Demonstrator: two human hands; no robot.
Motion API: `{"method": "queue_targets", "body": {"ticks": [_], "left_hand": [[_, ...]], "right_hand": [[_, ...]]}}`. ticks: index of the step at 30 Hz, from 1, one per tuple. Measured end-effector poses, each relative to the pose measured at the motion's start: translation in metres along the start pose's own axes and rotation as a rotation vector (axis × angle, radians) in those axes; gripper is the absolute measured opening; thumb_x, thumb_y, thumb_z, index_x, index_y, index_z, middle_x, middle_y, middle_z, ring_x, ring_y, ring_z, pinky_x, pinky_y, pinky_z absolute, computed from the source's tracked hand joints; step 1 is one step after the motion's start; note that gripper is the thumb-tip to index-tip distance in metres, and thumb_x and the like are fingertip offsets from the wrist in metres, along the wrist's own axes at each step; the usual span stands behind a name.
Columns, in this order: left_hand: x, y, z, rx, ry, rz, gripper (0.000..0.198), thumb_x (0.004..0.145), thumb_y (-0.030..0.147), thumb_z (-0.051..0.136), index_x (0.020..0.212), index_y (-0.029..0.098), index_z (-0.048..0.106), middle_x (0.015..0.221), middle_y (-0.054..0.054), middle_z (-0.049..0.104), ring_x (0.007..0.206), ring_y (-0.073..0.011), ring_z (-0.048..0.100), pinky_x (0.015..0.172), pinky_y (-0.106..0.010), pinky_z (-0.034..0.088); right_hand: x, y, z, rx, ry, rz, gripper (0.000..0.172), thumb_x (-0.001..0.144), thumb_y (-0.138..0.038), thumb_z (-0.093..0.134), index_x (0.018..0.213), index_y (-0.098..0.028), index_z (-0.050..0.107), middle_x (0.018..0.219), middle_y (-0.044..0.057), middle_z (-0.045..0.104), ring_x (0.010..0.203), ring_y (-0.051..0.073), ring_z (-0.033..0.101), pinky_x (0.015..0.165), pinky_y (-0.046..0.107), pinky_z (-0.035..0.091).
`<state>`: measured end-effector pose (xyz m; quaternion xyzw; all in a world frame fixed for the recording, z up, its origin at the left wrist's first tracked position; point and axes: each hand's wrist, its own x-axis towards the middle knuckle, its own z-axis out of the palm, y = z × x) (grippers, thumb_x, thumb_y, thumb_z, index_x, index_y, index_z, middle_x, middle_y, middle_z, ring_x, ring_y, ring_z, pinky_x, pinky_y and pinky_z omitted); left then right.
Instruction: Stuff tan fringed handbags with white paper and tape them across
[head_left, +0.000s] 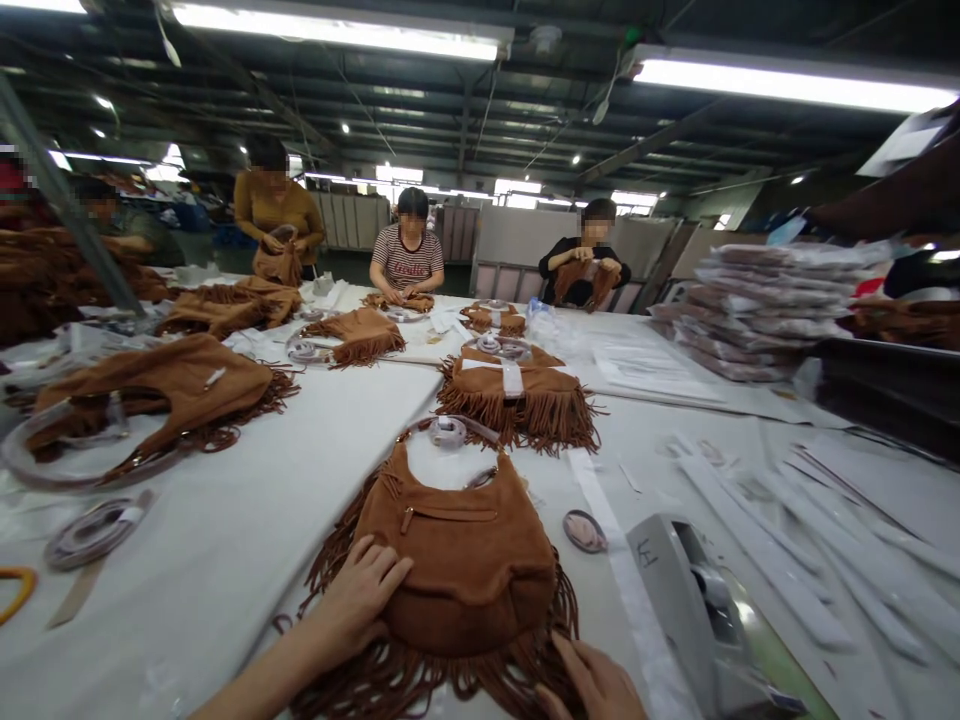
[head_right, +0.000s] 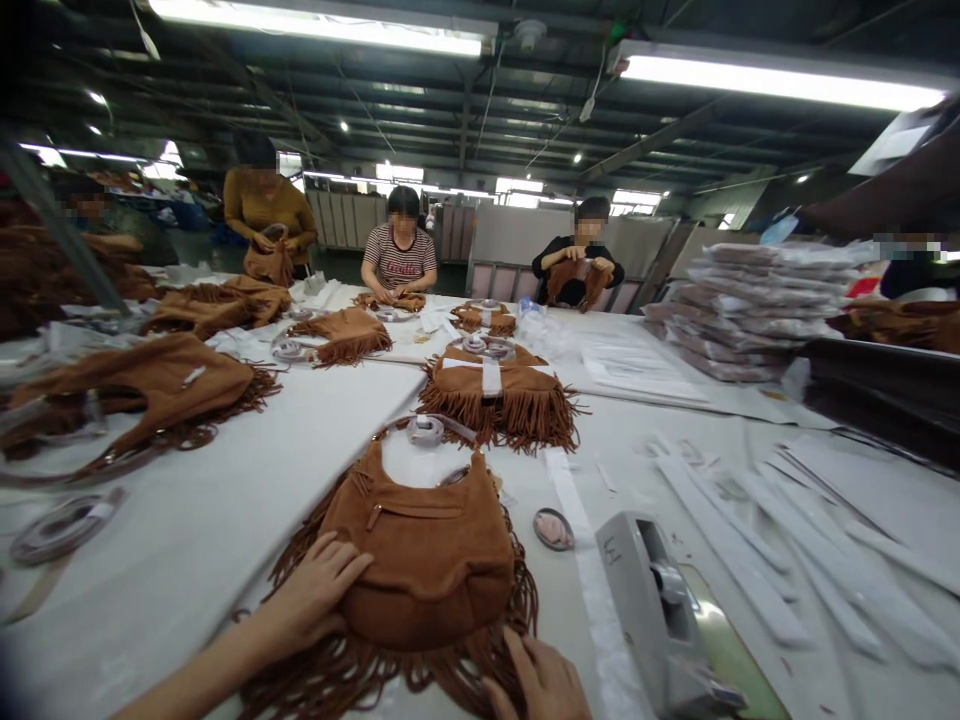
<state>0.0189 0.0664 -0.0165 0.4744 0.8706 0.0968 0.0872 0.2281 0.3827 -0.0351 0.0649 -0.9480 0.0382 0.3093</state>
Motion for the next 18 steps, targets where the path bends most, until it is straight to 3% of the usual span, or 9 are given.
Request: {"method": "queue_targets", "body": {"ticks": [3, 6, 9, 12, 14, 18], "left_hand": [[0.007, 0.005, -0.009, 0.059, -0.027, 0.034, 0.071, 0.068, 0.022, 0.069, 0.132, 0.023, 0.038, 0.121, -0.010, 0.052, 0.112, -0.0310, 0.045, 0.104, -0.051, 0.026], [0.015, 0.007, -0.024, 0.135, -0.036, 0.081, 0.048, 0.076, 0.015, 0.057, 0.122, 0.021, 0.046, 0.111, -0.010, 0.055, 0.102, -0.0293, 0.049, 0.092, -0.047, 0.035], [0.020, 0.000, -0.042, 0.175, -0.049, 0.147, 0.030, 0.082, 0.008, 0.043, 0.107, 0.022, 0.052, 0.100, -0.008, 0.057, 0.092, -0.0254, 0.051, 0.083, -0.042, 0.037], [0.018, -0.011, -0.058, 0.151, -0.096, 0.133, 0.021, 0.083, 0.012, 0.047, 0.100, 0.023, 0.054, 0.098, -0.007, 0.058, 0.091, -0.0247, 0.051, 0.082, -0.040, 0.037], [0.013, -0.013, -0.062, 0.097, -0.104, 0.088, 0.032, 0.080, 0.023, 0.061, 0.110, 0.025, 0.053, 0.105, -0.007, 0.059, 0.098, -0.0269, 0.051, 0.089, -0.043, 0.035], [0.003, 0.010, -0.048, -0.046, 0.009, 0.006, 0.085, 0.065, 0.049, 0.077, 0.136, 0.030, 0.035, 0.129, -0.009, 0.050, 0.116, -0.0324, 0.045, 0.106, -0.052, 0.023]], "right_hand": [[0.031, -0.008, -0.004, -0.029, -0.030, 0.002, 0.068, 0.078, -0.046, 0.065, 0.136, -0.017, 0.043, 0.119, 0.014, 0.061, 0.108, 0.028, 0.058, 0.089, 0.040, 0.048], [0.064, -0.015, 0.005, -0.036, -0.160, -0.095, 0.085, 0.071, -0.050, 0.070, 0.142, -0.019, 0.035, 0.139, 0.014, 0.048, 0.127, 0.034, 0.043, 0.103, 0.052, 0.035], [0.087, -0.020, 0.018, -0.014, -0.267, -0.128, 0.092, 0.066, -0.050, 0.074, 0.143, -0.022, 0.033, 0.142, 0.013, 0.044, 0.133, 0.036, 0.035, 0.107, 0.060, 0.024], [0.096, -0.024, 0.026, 0.042, -0.300, -0.118, 0.089, 0.064, -0.046, 0.076, 0.141, -0.024, 0.036, 0.139, 0.013, 0.046, 0.134, 0.036, 0.033, 0.109, 0.063, 0.020], [0.096, -0.027, 0.027, 0.071, -0.299, -0.105, 0.085, 0.064, -0.045, 0.075, 0.138, -0.025, 0.040, 0.139, 0.013, 0.045, 0.133, 0.036, 0.034, 0.109, 0.064, 0.020], [0.093, -0.037, 0.030, 0.090, -0.288, -0.090, 0.082, 0.061, -0.047, 0.076, 0.134, -0.025, 0.045, 0.135, 0.014, 0.046, 0.127, 0.037, 0.039, 0.109, 0.065, 0.019]]}}
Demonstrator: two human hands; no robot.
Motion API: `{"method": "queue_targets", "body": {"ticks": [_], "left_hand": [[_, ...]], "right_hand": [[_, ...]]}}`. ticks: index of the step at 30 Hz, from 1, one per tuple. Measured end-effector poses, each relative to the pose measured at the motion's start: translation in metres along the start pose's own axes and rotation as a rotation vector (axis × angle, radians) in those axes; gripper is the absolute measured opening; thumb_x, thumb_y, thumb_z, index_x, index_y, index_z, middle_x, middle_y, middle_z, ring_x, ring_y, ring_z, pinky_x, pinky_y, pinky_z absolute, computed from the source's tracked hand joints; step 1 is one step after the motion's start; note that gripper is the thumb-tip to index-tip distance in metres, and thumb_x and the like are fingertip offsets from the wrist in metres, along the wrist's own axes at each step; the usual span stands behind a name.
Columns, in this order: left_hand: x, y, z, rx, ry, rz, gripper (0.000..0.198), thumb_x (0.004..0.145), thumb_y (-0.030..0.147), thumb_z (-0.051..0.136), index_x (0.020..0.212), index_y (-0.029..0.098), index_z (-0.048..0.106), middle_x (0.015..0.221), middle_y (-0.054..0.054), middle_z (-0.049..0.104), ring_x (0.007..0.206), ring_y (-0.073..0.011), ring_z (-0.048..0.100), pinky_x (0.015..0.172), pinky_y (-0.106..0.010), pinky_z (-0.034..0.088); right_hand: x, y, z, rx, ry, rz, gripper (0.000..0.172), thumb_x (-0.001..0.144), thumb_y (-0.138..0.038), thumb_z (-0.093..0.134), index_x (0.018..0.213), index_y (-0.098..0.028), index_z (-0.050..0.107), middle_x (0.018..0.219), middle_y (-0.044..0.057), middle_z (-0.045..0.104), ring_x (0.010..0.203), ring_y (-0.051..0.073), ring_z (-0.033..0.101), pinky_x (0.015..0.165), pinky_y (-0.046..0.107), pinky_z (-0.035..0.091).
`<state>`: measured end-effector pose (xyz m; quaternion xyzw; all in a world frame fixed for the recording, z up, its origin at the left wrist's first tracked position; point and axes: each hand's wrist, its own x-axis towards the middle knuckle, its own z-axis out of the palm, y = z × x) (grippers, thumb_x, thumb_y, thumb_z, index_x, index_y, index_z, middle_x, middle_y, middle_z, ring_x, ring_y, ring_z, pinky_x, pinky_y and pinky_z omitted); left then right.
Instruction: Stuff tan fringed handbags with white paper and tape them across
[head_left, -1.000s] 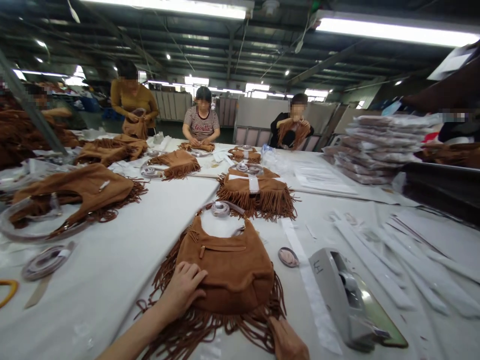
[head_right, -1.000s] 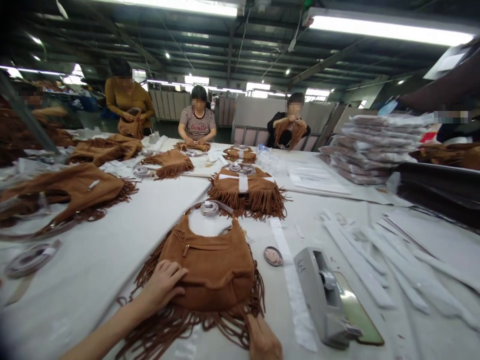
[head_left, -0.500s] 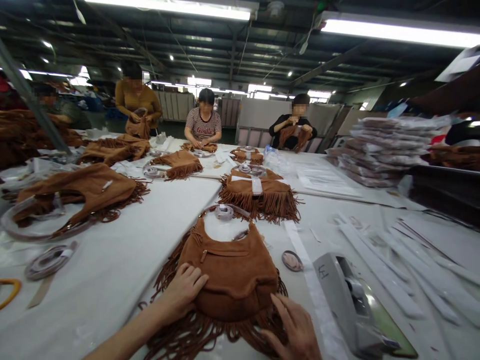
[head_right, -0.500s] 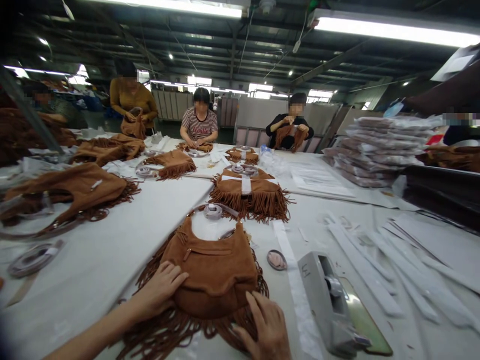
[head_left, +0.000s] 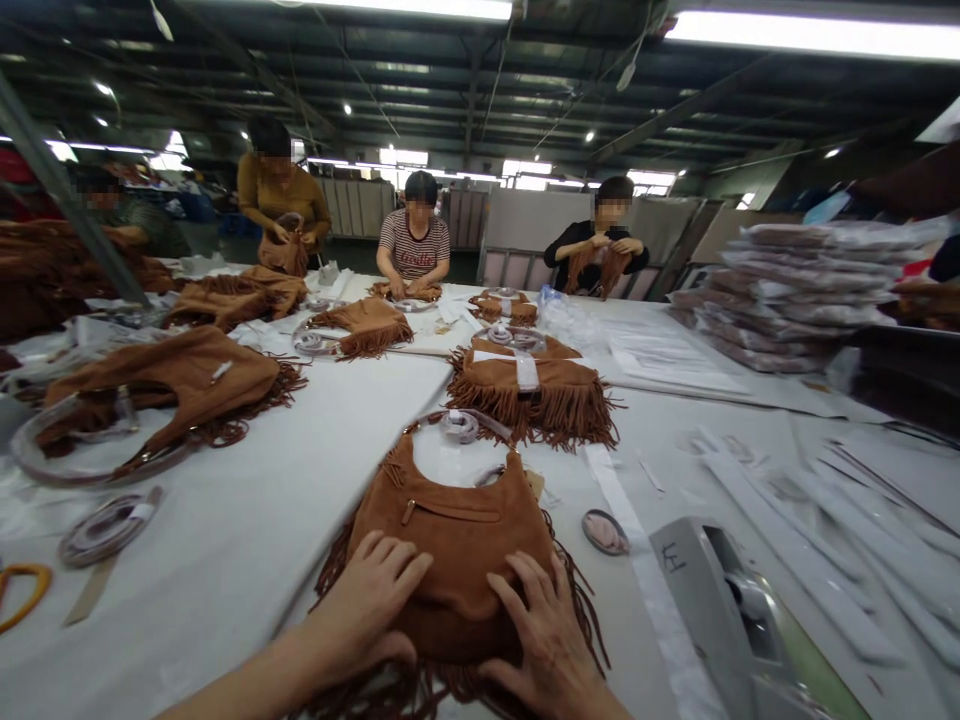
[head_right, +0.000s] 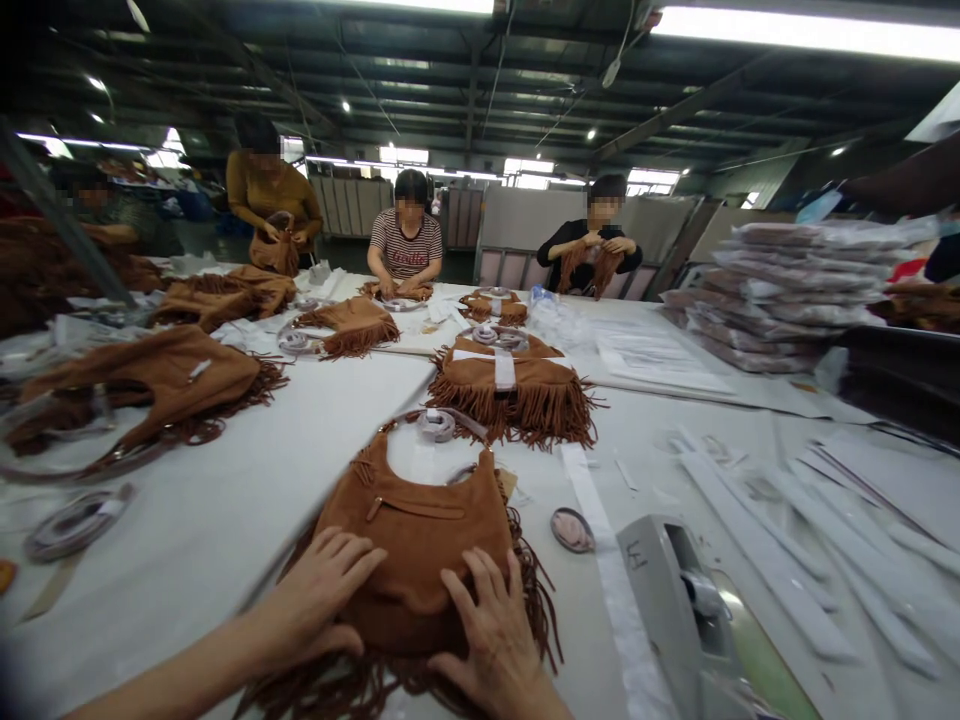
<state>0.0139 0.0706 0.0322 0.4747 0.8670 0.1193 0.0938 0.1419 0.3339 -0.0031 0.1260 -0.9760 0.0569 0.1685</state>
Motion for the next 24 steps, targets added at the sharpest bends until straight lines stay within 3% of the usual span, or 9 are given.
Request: {"method": "queue_targets", "body": {"ticks": [5, 10, 14, 17, 21, 24], "left_hand": [[0.003, 0.037, 0.038, -0.026, 0.075, -0.076, 0.075, 0.072, 0.048, 0.070, 0.136, 0.028, 0.036, 0.131, -0.011, 0.048, 0.118, -0.0339, 0.041, 0.110, -0.057, 0.015], [0.018, 0.046, 0.043, 0.002, 0.016, -0.123, 0.053, 0.071, 0.044, 0.067, 0.116, 0.022, 0.051, 0.109, -0.011, 0.055, 0.102, -0.0319, 0.048, 0.102, -0.057, 0.027], [0.033, 0.042, 0.037, 0.043, -0.067, -0.115, 0.031, 0.072, 0.032, 0.063, 0.099, 0.020, 0.053, 0.101, -0.010, 0.057, 0.092, -0.0302, 0.051, 0.085, -0.051, 0.042], [0.042, 0.034, 0.035, 0.071, -0.132, -0.047, 0.015, 0.078, 0.019, 0.052, 0.093, 0.020, 0.053, 0.093, -0.009, 0.060, 0.085, -0.0268, 0.054, 0.076, -0.043, 0.045], [0.041, 0.016, 0.031, 0.060, -0.151, -0.010, 0.008, 0.084, 0.015, 0.048, 0.089, 0.020, 0.053, 0.087, -0.006, 0.062, 0.080, -0.0240, 0.057, 0.069, -0.037, 0.045], [0.026, -0.001, 0.029, 0.037, -0.083, -0.060, 0.004, 0.088, 0.024, 0.051, 0.086, 0.021, 0.052, 0.086, -0.004, 0.062, 0.081, -0.0240, 0.055, 0.073, -0.039, 0.044]], "right_hand": [[0.006, -0.010, 0.004, 0.014, 0.009, -0.042, 0.076, 0.057, -0.048, 0.078, 0.125, -0.026, 0.050, 0.123, 0.012, 0.050, 0.118, 0.033, 0.043, 0.109, 0.062, 0.017], [0.018, -0.017, 0.007, 0.056, 0.003, -0.017, 0.055, 0.061, -0.053, 0.074, 0.105, -0.024, 0.057, 0.113, 0.009, 0.053, 0.107, 0.030, 0.046, 0.105, 0.056, 0.021], [0.024, -0.016, 0.015, 0.108, 0.032, 0.056, 0.029, 0.069, -0.041, 0.069, 0.087, -0.022, 0.056, 0.095, 0.006, 0.056, 0.092, 0.026, 0.047, 0.094, 0.048, 0.031], [0.025, -0.009, 0.022, 0.095, 0.057, 0.020, 0.016, 0.078, -0.035, 0.060, 0.079, -0.021, 0.053, 0.077, 0.002, 0.054, 0.075, 0.020, 0.044, 0.080, 0.040, 0.034], [0.023, 0.002, 0.025, 0.064, 0.119, -0.020, 0.024, 0.085, -0.038, 0.056, 0.070, -0.020, 0.048, 0.068, 0.001, 0.050, 0.067, 0.018, 0.041, 0.068, 0.034, 0.032], [0.016, 0.004, 0.021, 0.089, 0.133, 0.047, 0.023, 0.087, -0.039, 0.054, 0.076, -0.020, 0.052, 0.079, 0.005, 0.056, 0.080, 0.022, 0.048, 0.077, 0.037, 0.037]]}}
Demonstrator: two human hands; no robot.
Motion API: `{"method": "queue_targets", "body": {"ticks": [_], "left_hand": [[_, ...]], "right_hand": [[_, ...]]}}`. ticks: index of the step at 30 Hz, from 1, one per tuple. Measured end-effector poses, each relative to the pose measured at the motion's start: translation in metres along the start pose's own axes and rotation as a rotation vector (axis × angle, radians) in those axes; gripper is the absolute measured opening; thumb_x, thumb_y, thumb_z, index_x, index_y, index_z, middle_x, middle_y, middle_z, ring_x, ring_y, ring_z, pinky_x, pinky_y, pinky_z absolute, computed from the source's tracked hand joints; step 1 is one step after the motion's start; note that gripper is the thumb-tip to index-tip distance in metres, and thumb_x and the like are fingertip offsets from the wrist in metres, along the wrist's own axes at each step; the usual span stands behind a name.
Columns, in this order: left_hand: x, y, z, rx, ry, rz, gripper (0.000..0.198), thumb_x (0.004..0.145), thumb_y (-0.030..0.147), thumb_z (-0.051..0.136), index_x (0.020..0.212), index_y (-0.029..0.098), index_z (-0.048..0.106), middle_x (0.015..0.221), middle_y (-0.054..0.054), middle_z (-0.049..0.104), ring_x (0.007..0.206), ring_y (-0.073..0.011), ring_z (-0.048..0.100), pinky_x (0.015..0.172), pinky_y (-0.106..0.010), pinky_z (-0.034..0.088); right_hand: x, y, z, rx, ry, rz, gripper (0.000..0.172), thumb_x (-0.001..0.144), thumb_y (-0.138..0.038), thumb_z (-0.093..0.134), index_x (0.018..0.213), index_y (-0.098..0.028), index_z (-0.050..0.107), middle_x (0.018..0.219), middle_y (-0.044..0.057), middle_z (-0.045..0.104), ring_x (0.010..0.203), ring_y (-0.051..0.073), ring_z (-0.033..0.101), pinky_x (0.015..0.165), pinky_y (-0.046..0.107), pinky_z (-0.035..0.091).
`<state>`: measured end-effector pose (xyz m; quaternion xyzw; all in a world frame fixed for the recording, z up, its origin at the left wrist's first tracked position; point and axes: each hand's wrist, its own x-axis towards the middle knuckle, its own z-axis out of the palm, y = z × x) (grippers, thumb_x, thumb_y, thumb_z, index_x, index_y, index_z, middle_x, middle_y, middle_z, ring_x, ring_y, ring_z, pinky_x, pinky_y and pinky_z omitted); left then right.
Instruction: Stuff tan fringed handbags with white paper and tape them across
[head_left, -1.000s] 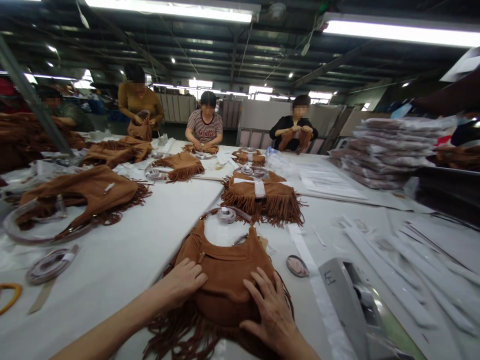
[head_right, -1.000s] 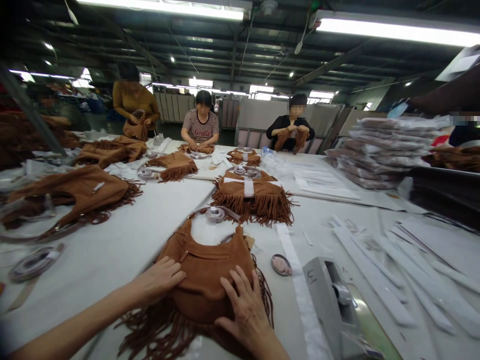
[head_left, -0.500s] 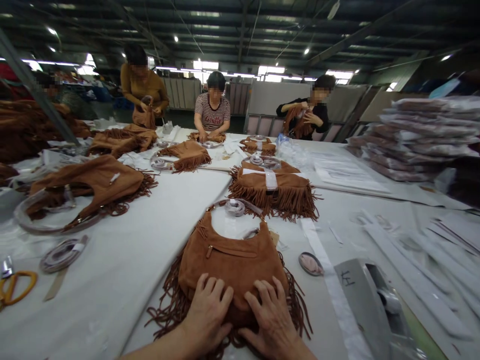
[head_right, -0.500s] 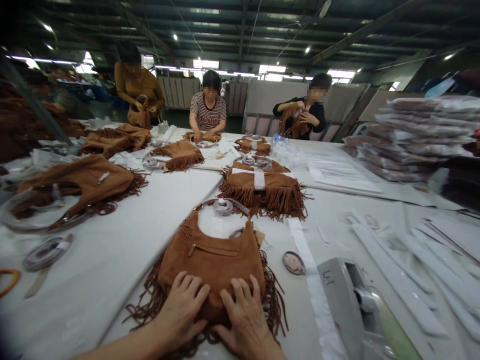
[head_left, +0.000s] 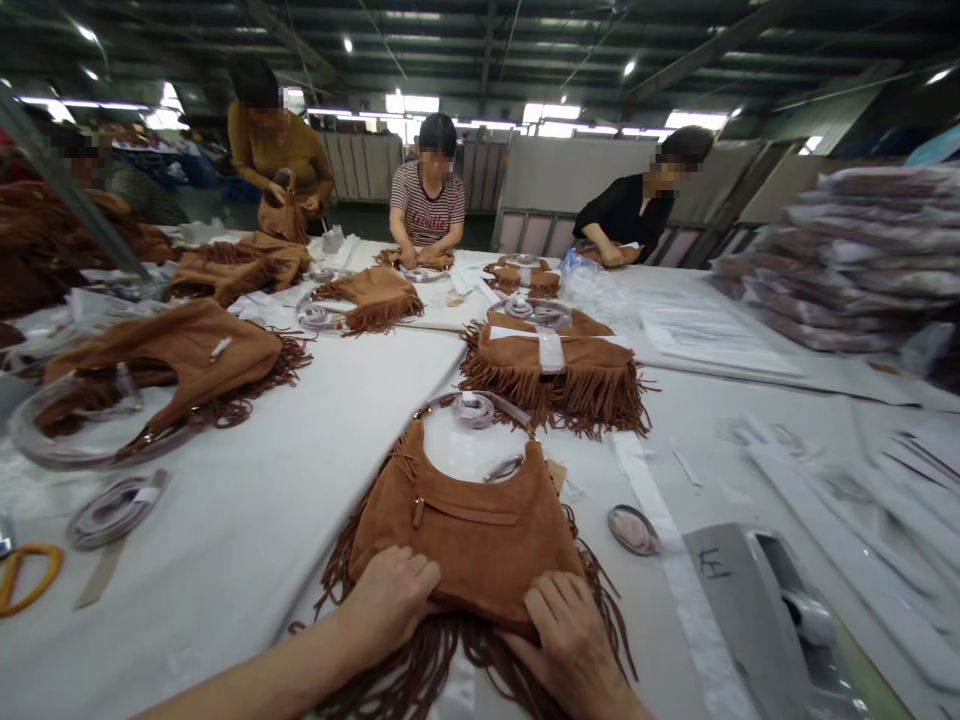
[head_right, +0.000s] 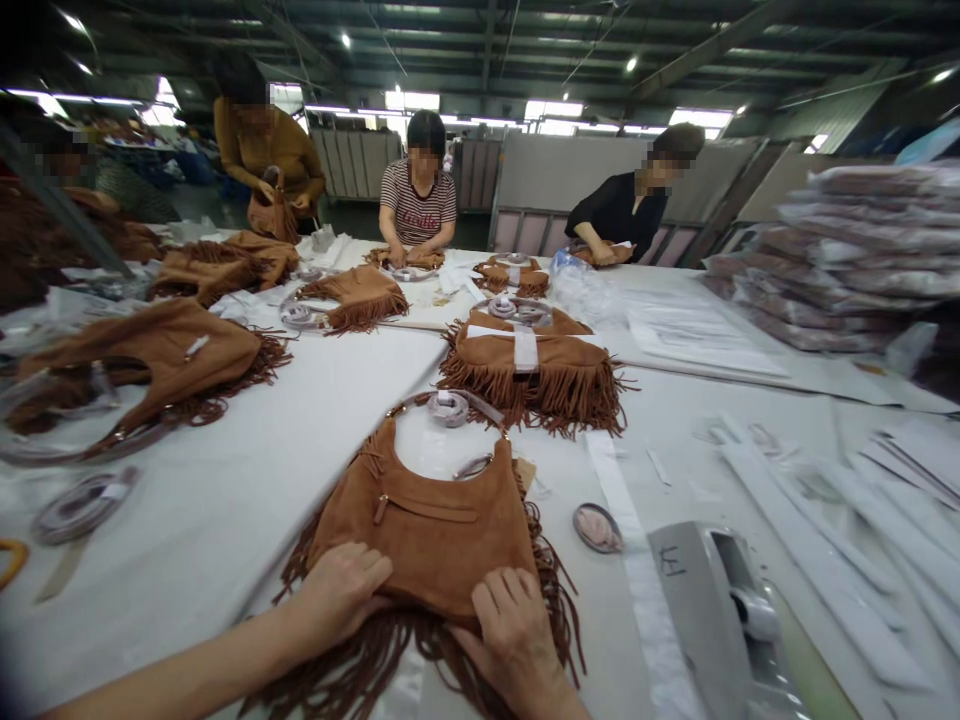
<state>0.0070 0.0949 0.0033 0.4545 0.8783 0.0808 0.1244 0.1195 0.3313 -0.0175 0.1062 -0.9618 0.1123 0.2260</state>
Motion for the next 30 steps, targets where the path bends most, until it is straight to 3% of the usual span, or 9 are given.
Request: {"method": "queue_targets", "body": {"ticks": [4, 6, 10, 12, 17, 22, 26, 30], "left_hand": [[-0.026, -0.023, 0.010, -0.022, 0.099, -0.023, 0.005, 0.088, 0.017, 0.051, 0.085, 0.021, 0.052, 0.087, -0.002, 0.059, 0.083, -0.0225, 0.051, 0.079, -0.039, 0.040], [-0.035, -0.033, 0.021, -0.024, 0.167, 0.012, 0.012, 0.089, 0.011, 0.045, 0.085, 0.020, 0.052, 0.088, -0.003, 0.058, 0.083, -0.0217, 0.048, 0.081, -0.039, 0.038], [-0.039, -0.049, 0.043, -0.022, 0.313, 0.112, 0.026, 0.091, 0.005, 0.031, 0.080, 0.018, 0.051, 0.080, -0.005, 0.055, 0.077, -0.0204, 0.044, 0.078, -0.037, 0.036], [-0.037, -0.057, 0.046, -0.035, 0.295, 0.133, 0.023, 0.093, 0.011, 0.033, 0.080, 0.018, 0.051, 0.078, -0.005, 0.054, 0.076, -0.0204, 0.043, 0.075, -0.035, 0.036], [-0.021, -0.075, 0.031, -0.227, 0.084, 0.103, 0.025, 0.094, 0.037, 0.045, 0.077, 0.019, 0.047, 0.081, -0.002, 0.057, 0.077, -0.0184, 0.049, 0.073, -0.032, 0.037], [-0.007, -0.082, 0.021, -0.329, -0.023, 0.045, 0.031, 0.093, 0.043, 0.046, 0.073, 0.020, 0.047, 0.076, 0.001, 0.058, 0.072, -0.0159, 0.052, 0.068, -0.028, 0.037], [-0.012, -0.080, 0.029, -0.225, 0.011, 0.091, 0.031, 0.095, 0.045, 0.042, 0.077, 0.021, 0.049, 0.079, -0.001, 0.060, 0.074, -0.0179, 0.053, 0.069, -0.030, 0.036], [-0.021, -0.080, 0.046, -0.143, 0.092, 0.146, 0.028, 0.094, 0.046, 0.043, 0.084, 0.021, 0.052, 0.083, -0.002, 0.060, 0.078, -0.0193, 0.053, 0.070, -0.031, 0.036]], "right_hand": [[-0.012, -0.001, -0.002, -0.068, 0.070, 0.049, 0.022, 0.089, -0.038, 0.049, 0.087, -0.017, 0.056, 0.102, 0.014, 0.058, 0.100, 0.029, 0.049, 0.087, 0.045, 0.039], [-0.016, 0.002, 0.003, -0.093, 0.075, 0.045, 0.021, 0.089, -0.036, 0.049, 0.090, -0.016, 0.056, 0.097, 0.014, 0.058, 0.095, 0.028, 0.051, 0.084, 0.043, 0.041], [-0.014, 0.016, 0.016, -0.089, 0.080, 0.004, 0.022, 0.092, -0.035, 0.047, 0.081, -0.017, 0.052, 0.070, 0.004, 0.055, 0.068, 0.019, 0.052, 0.065, 0.032, 0.041], [-0.009, 0.024, 0.020, -0.063, 0.064, -0.036, 0.028, 0.093, -0.039, 0.047, 0.074, -0.019, 0.048, 0.063, 0.001, 0.052, 0.059, 0.016, 0.050, 0.058, 0.028, 0.037], [-0.003, 0.039, 0.023, -0.016, -0.041, -0.011, 0.040, 0.085, -0.056, 0.055, 0.073, -0.018, 0.050, 0.061, 0.001, 0.056, 0.056, 0.014, 0.053, 0.053, 0.026, 0.035], [-0.004, 0.042, 0.024, 0.004, -0.111, 0.023, 0.040, 0.086, -0.054, 0.053, 0.071, -0.018, 0.051, 0.059, 0.000, 0.056, 0.055, 0.014, 0.054, 0.053, 0.026, 0.035], [-0.018, 0.029, 0.011, -0.038, 0.017, 0.022, 0.030, 0.089, -0.045, 0.053, 0.076, -0.018, 0.053, 0.066, 0.003, 0.057, 0.064, 0.017, 0.053, 0.063, 0.030, 0.041], [-0.037, 0.019, 0.002, -0.039, 0.058, 0.020, 0.017, 0.094, -0.026, 0.043, 0.092, -0.018, 0.057, 0.083, 0.007, 0.061, 0.081, 0.020, 0.055, 0.080, 0.036, 0.044]]}}
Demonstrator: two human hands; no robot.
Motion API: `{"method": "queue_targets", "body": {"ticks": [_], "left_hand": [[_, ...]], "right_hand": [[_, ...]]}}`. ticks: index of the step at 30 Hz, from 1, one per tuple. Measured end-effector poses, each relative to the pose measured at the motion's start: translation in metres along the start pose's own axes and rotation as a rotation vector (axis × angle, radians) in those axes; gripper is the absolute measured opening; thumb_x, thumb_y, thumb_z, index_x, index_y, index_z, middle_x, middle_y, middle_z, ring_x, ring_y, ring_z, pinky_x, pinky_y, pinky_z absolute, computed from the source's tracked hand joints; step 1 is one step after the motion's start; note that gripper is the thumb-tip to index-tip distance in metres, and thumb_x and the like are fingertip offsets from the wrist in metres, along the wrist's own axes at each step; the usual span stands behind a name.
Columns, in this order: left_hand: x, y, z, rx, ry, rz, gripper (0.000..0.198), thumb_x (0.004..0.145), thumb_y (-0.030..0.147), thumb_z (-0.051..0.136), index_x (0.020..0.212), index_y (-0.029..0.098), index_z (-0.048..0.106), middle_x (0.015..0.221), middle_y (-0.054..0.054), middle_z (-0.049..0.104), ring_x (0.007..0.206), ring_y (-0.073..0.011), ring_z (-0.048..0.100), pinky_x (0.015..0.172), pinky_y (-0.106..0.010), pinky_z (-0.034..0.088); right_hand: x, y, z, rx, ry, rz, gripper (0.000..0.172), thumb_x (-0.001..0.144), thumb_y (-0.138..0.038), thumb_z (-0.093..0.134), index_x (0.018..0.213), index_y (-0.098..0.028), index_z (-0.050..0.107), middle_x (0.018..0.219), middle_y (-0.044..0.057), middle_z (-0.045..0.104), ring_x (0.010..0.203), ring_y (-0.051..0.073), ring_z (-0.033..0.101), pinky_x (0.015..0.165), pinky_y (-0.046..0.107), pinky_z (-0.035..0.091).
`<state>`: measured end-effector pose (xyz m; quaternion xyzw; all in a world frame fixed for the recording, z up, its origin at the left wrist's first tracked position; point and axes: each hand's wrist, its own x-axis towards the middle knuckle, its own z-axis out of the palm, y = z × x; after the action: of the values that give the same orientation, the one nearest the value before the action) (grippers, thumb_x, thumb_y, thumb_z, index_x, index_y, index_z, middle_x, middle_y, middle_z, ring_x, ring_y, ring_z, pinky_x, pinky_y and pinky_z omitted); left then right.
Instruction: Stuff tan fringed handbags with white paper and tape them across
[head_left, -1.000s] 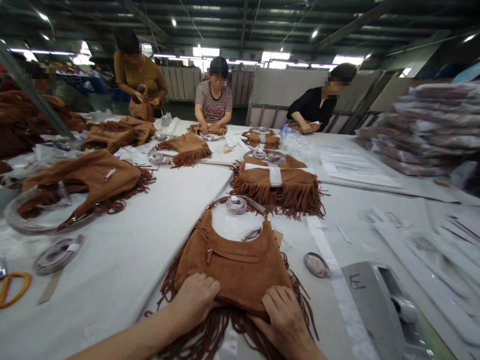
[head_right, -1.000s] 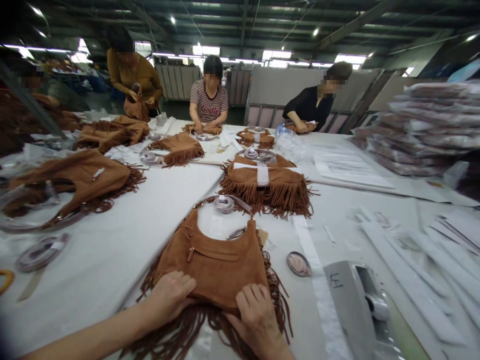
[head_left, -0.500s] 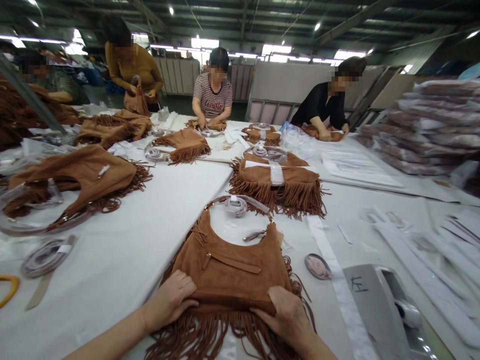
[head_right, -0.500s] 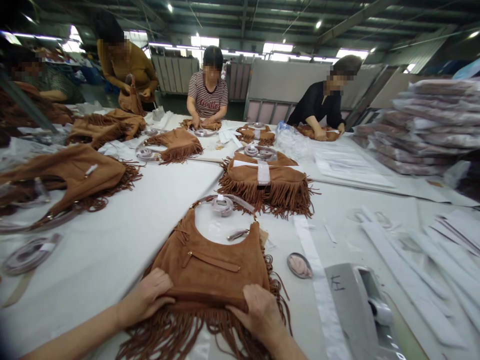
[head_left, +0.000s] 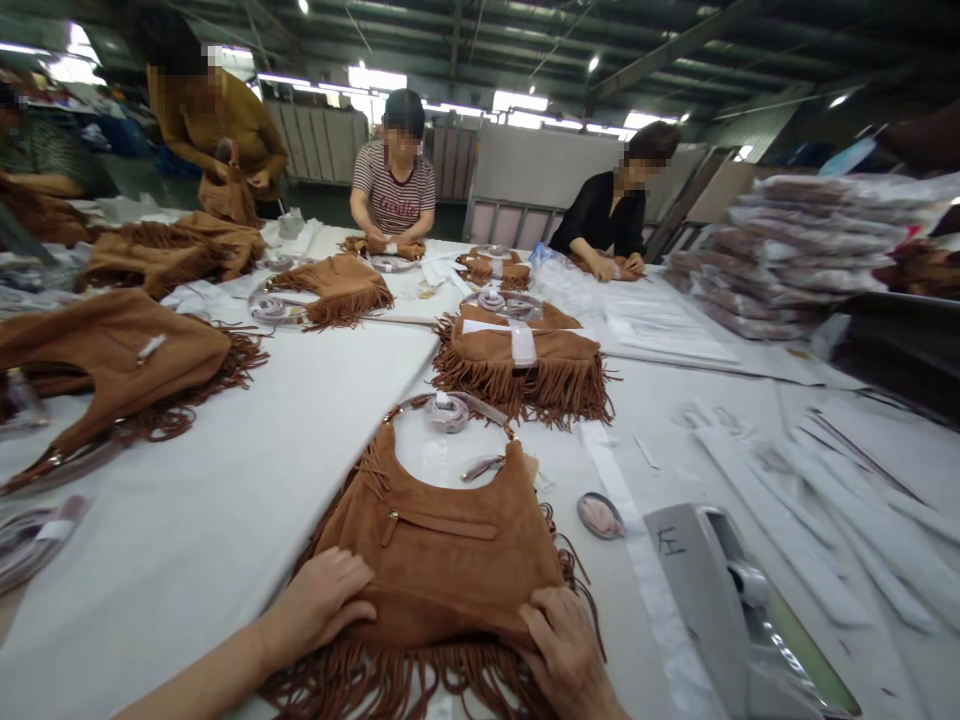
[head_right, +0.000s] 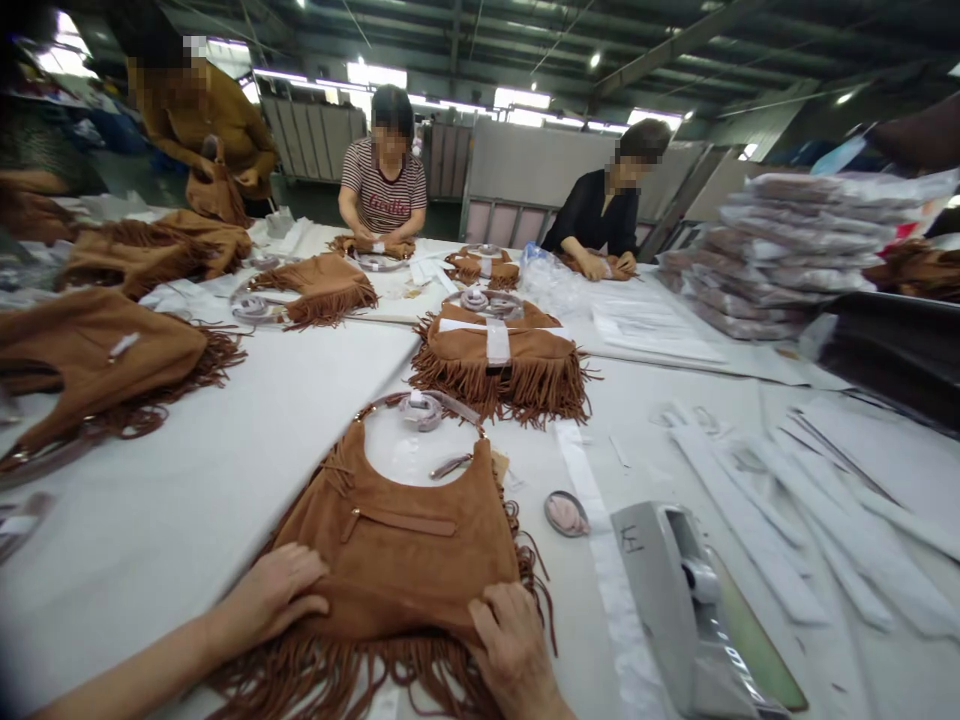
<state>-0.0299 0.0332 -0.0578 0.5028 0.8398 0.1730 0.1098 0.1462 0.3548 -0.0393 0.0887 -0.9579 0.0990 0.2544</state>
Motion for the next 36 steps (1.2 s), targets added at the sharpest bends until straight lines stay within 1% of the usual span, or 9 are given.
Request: {"method": "queue_targets", "body": {"ticks": [4, 7, 10, 14, 18, 21, 26, 31, 36], "left_hand": [[-0.003, -0.007, 0.012, 0.025, 0.042, 0.004, 0.028, 0.094, 0.046, 0.045, 0.083, 0.021, 0.051, 0.079, -0.001, 0.059, 0.074, -0.0185, 0.053, 0.068, -0.030, 0.037], [0.000, -0.007, 0.013, 0.010, 0.039, -0.056, 0.031, 0.093, 0.048, 0.044, 0.080, 0.021, 0.050, 0.078, -0.001, 0.059, 0.073, -0.0186, 0.055, 0.066, -0.030, 0.037], [0.005, 0.000, 0.007, -0.014, 0.027, -0.103, 0.031, 0.094, 0.048, 0.043, 0.080, 0.021, 0.051, 0.078, -0.001, 0.061, 0.076, -0.0194, 0.057, 0.067, -0.030, 0.038], [0.015, 0.016, -0.014, 0.006, -0.056, -0.171, 0.028, 0.094, 0.044, 0.043, 0.080, 0.021, 0.051, 0.080, -0.002, 0.064, 0.080, -0.0219, 0.061, 0.069, -0.031, 0.041], [0.030, 0.036, -0.038, 0.036, -0.208, -0.255, 0.010, 0.086, 0.029, 0.052, 0.092, 0.021, 0.054, 0.090, -0.006, 0.068, 0.089, -0.0264, 0.064, 0.074, -0.034, 0.045], [0.035, 0.057, -0.048, 0.100, -0.275, -0.287, 0.032, 0.079, 0.024, 0.057, 0.111, 0.022, 0.052, 0.097, -0.009, 0.067, 0.091, -0.0302, 0.064, 0.075, -0.038, 0.045], [0.030, 0.100, -0.033, 0.143, -0.093, -0.327, 0.070, 0.068, 0.060, 0.068, 0.124, 0.024, 0.048, 0.106, -0.013, 0.058, 0.096, -0.0365, 0.056, 0.086, -0.052, 0.040], [0.030, 0.113, -0.007, 0.168, -0.001, -0.343, 0.020, 0.082, 0.036, 0.059, 0.093, 0.020, 0.055, 0.093, -0.009, 0.057, 0.088, -0.0298, 0.053, 0.081, -0.047, 0.039], [0.032, 0.098, -0.001, 0.168, -0.026, -0.280, 0.009, 0.087, 0.028, 0.054, 0.086, 0.019, 0.054, 0.084, -0.007, 0.059, 0.080, -0.0253, 0.055, 0.071, -0.039, 0.041]], "right_hand": [[-0.005, 0.011, 0.012, -0.047, 0.016, -0.007, 0.024, 0.094, -0.035, 0.044, 0.084, -0.017, 0.056, 0.071, 0.005, 0.058, 0.071, 0.019, 0.054, 0.068, 0.033, 0.045], [0.002, 0.018, 0.016, -0.006, -0.159, 0.062, 0.026, 0.090, -0.040, 0.052, 0.075, -0.019, 0.053, 0.068, 0.003, 0.058, 0.066, 0.018, 0.053, 0.061, 0.030, 0.042], [0.015, 0.008, 0.003, 0.063, -0.308, 0.228, 0.015, 0.087, -0.032, 0.056, 0.096, -0.020, 0.057, 0.084, 0.004, 0.064, 0.079, 0.019, 0.058, 0.071, 0.031, 0.045], [0.033, -0.020, -0.016, 0.094, -0.376, 0.399, 0.030, 0.079, -0.035, 0.064, 0.105, -0.023, 0.056, 0.094, 0.005, 0.062, 0.089, 0.024, 0.059, 0.080, 0.037, 0.046], [0.044, -0.037, -0.015, 0.131, -0.326, 0.406, 0.039, 0.075, -0.046, 0.069, 0.104, -0.023, 0.057, 0.094, 0.006, 0.060, 0.088, 0.025, 0.058, 0.076, 0.039, 0.046], [0.044, -0.043, -0.009, 0.137, -0.249, 0.361, 0.047, 0.072, -0.041, 0.073, 0.112, -0.023, 0.055, 0.096, 0.007, 0.060, 0.087, 0.026, 0.057, 0.077, 0.041, 0.046], [0.032, -0.061, -0.005, 0.022, -0.082, 0.247, 0.044, 0.074, -0.039, 0.068, 0.112, -0.021, 0.053, 0.111, 0.013, 0.056, 0.103, 0.032, 0.051, 0.093, 0.054, 0.038], [0.026, -0.077, 0.010, -0.127, -0.034, 0.175, 0.029, 0.083, -0.038, 0.056, 0.105, -0.019, 0.055, 0.115, 0.017, 0.052, 0.109, 0.034, 0.047, 0.097, 0.061, 0.028], [0.028, -0.059, 0.020, -0.101, -0.081, 0.114, 0.016, 0.090, -0.028, 0.047, 0.079, -0.021, 0.054, 0.075, 0.005, 0.052, 0.073, 0.021, 0.046, 0.073, 0.038, 0.036]]}}
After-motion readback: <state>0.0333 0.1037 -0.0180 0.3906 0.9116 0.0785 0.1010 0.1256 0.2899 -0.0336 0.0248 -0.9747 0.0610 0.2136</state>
